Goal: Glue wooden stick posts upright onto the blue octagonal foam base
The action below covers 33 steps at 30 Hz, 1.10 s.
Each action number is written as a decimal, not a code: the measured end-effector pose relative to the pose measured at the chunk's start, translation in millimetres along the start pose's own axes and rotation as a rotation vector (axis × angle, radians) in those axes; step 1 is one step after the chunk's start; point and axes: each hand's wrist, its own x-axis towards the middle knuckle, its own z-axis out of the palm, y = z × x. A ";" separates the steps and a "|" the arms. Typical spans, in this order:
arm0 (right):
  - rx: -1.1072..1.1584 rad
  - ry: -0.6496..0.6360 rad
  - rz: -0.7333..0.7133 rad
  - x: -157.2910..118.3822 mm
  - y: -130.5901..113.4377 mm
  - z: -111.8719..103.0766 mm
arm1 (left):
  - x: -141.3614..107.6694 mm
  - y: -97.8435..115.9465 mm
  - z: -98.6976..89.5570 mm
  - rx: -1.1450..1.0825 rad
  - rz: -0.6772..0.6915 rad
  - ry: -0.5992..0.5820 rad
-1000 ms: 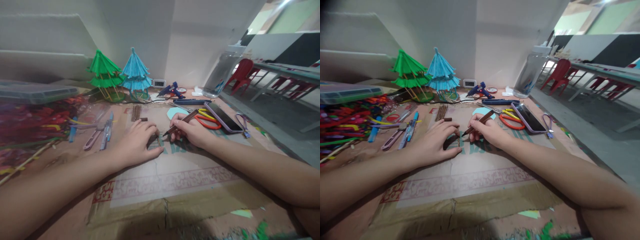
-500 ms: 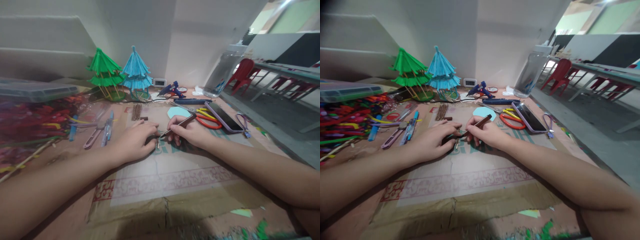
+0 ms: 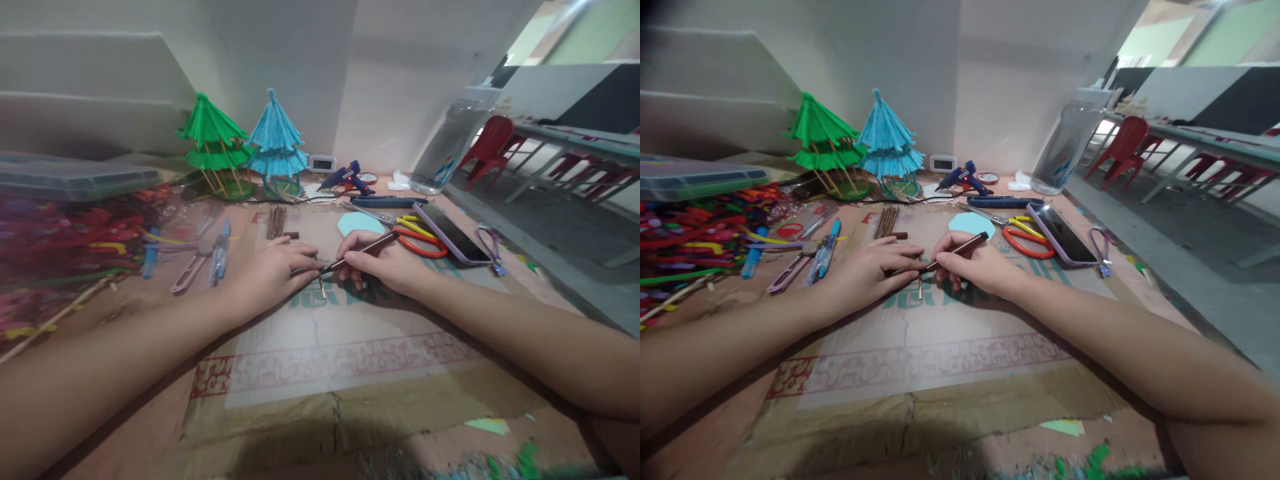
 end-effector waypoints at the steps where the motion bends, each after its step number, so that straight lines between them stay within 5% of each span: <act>1: 0.000 -0.013 0.001 -0.1 0.0 0.1 | 0.0 -0.3 -0.2 0.004 0.001 0.007; 23: -0.118 0.007 0.086 0.8 -4.7 6.5 | -0.5 2.3 -2.2 0.034 0.012 0.048; 33: -0.077 -0.097 0.121 0.6 -3.0 2.7 | 0.3 3.8 -2.9 0.042 0.031 0.055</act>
